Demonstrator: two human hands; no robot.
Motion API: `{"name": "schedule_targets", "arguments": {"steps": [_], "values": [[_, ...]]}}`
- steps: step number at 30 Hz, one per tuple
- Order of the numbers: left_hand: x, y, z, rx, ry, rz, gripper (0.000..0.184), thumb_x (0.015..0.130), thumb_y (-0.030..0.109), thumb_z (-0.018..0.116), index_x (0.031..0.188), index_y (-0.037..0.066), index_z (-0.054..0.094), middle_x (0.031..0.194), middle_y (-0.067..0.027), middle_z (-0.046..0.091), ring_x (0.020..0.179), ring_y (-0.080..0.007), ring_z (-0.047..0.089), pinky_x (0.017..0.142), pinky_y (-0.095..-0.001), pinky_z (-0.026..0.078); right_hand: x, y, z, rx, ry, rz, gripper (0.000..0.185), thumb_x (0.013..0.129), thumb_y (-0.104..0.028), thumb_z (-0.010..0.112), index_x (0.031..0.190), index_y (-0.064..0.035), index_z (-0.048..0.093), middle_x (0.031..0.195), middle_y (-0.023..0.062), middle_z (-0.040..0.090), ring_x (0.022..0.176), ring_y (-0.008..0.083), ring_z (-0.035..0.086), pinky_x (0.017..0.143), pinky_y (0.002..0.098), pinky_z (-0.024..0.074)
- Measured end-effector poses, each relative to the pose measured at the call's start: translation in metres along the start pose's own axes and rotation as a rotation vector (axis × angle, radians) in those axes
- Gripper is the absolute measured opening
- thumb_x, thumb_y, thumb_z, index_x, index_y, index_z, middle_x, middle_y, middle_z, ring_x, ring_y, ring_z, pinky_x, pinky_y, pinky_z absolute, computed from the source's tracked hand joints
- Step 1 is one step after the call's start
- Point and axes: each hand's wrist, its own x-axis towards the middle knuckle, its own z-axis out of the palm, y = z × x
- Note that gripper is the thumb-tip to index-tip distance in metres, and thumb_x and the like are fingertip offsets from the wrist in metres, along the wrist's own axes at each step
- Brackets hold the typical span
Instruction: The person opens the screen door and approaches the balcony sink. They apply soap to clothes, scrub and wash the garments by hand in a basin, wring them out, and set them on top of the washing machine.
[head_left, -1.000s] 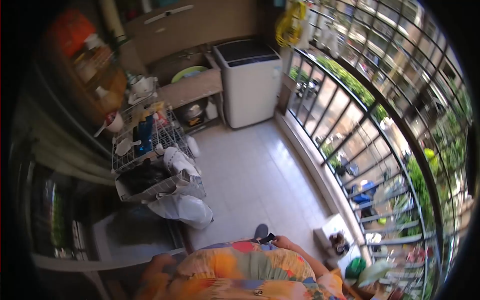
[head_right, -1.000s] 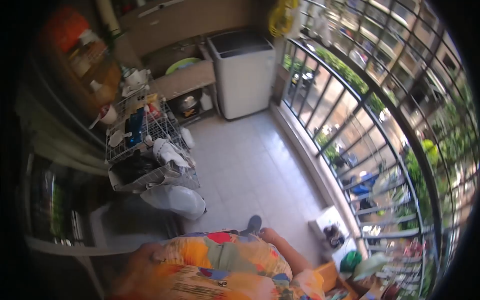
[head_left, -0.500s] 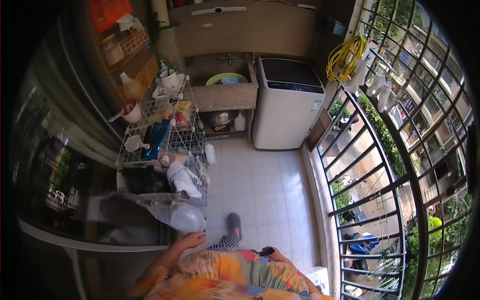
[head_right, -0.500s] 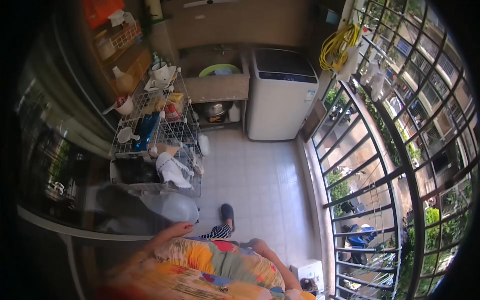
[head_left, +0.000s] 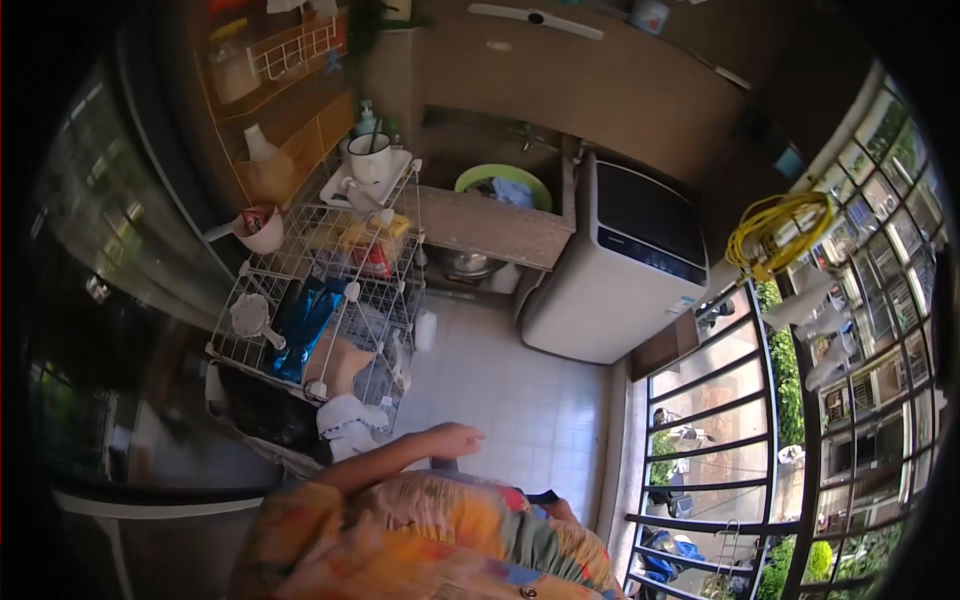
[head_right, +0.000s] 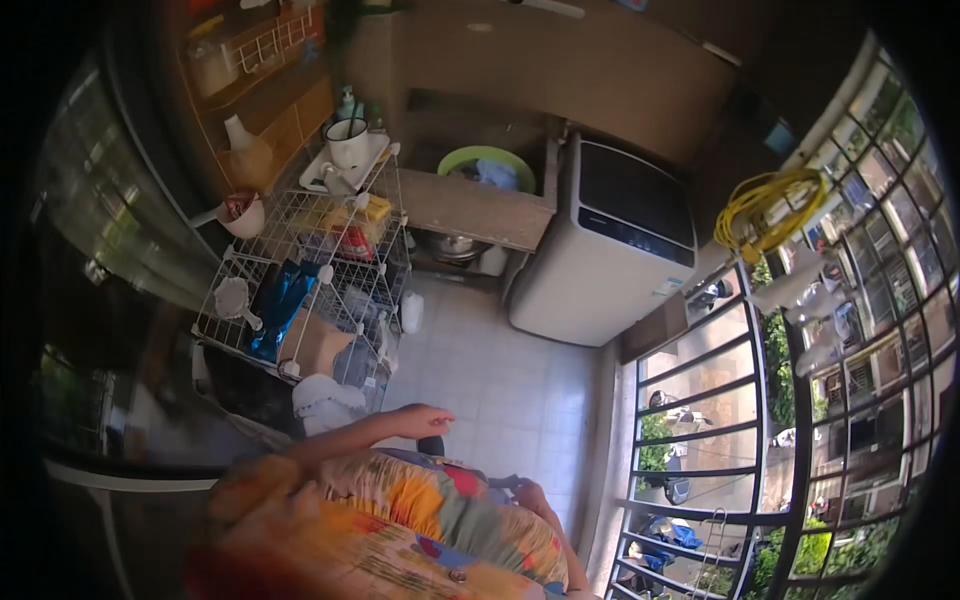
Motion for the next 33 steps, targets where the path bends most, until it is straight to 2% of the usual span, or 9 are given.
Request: {"name": "schedule_targets", "arguments": {"steps": [6,9,19,22,24,27,28,31,33], "values": [[0.049,0.018,-0.061,-0.159,-0.005,0.009,0.038,0.09,0.028,0.054,0.121,0.005,0.056,0.106,-0.0161,0.064,0.097,-0.0279,0.062,0.084,-0.0348,0.047,0.085,-0.082,-0.03,-0.033,-0.099,-0.062,0.032,0.085,-0.016,0.06,0.114,-0.0021,0.06,0.109,0.0155,0.064,0.1,0.0246,0.062,0.087,0.03,0.0476],[0.073,0.018,-0.088,-0.26,0.042,0.012,0.039,0.092,0.024,0.055,0.127,0.006,0.052,0.113,-0.0111,0.062,0.103,-0.0173,0.058,0.09,-0.0302,0.045,0.131,-0.115,-0.047,-0.072,-0.18,-0.117,0.032,0.085,-0.016,0.06,0.114,-0.0023,0.06,0.108,0.0153,0.064,0.1,0.0243,0.062,0.087,0.03,0.0478],[0.148,0.009,-0.19,-0.548,0.427,-0.151,0.036,0.095,0.019,0.053,0.127,0.003,0.051,0.11,-0.0075,0.062,0.099,-0.0136,0.058,0.087,-0.0283,0.046,0.316,-0.192,-0.164,-0.091,-0.447,-0.375,0.032,0.085,-0.017,0.06,0.114,-0.0027,0.06,0.105,0.0147,0.066,0.096,0.0233,0.063,0.085,0.0298,0.0485],[0.168,0.02,-0.213,-0.614,0.486,-0.235,0.035,0.096,0.019,0.051,0.127,0.003,0.051,0.11,-0.0075,0.062,0.096,-0.013,0.059,0.085,-0.0274,0.046,0.332,-0.244,-0.213,-0.247,-0.446,-0.575,0.032,0.086,-0.018,0.06,0.114,-0.0027,0.06,0.101,0.014,0.067,0.093,0.0216,0.064,0.083,0.0295,0.0492],[0.187,0.008,-0.217,-0.643,0.56,-0.157,0.035,0.096,0.02,0.051,0.126,0.003,0.051,0.109,-0.0078,0.062,0.094,-0.0129,0.059,0.084,-0.0268,0.047,0.383,-0.24,-0.214,0.054,-0.506,-0.256,0.032,0.088,-0.019,0.058,0.115,-0.0025,0.059,0.093,0.0126,0.068,0.086,0.0187,0.065,0.078,0.0293,0.0502],[0.206,0.032,-0.246,-0.683,0.543,-0.176,0.034,0.096,0.018,0.05,0.126,0.002,0.05,0.108,-0.0085,0.062,0.094,-0.0134,0.059,0.085,-0.0271,0.047,0.369,-0.325,-0.231,-0.117,-0.458,-0.347,0.032,0.088,-0.017,0.059,0.116,-0.0016,0.059,0.092,0.0089,0.066,0.082,0.0159,0.061,0.075,0.0279,0.0487],[0.215,0.032,-0.254,-0.707,0.526,-0.167,0.034,0.096,0.018,0.05,0.126,0.001,0.05,0.108,-0.0086,0.062,0.094,-0.0136,0.058,0.085,-0.0272,0.047,0.374,-0.338,-0.231,-0.116,-0.436,-0.391,0.031,0.088,-0.012,0.06,0.116,0.0004,0.058,0.09,0.0061,0.064,0.081,0.0135,0.059,0.075,0.0267,0.0479],[0.237,0.026,-0.284,-0.72,0.52,-0.141,0.035,0.095,0.013,0.05,0.128,0.001,0.048,0.11,-0.0103,0.06,0.095,-0.0148,0.058,0.086,-0.0278,0.047,0.392,-0.376,-0.224,-0.094,-0.464,-0.339,0.03,0.089,-0.016,0.06,0.116,-0.0012,0.059,0.092,0.0064,0.065,0.084,0.014,0.06,0.076,0.0281,0.0488],[0.251,0.019,-0.306,-0.747,0.489,-0.14,0.036,0.095,0.011,0.049,0.13,0.001,0.047,0.112,-0.011,0.06,0.096,-0.015,0.058,0.086,-0.0278,0.047,0.409,-0.39,-0.216,-0.095,-0.475,-0.468,0.03,0.09,-0.016,0.059,0.116,-0.0013,0.059,0.094,0.0069,0.065,0.084,0.0137,0.06,0.077,0.029,0.049]]}}
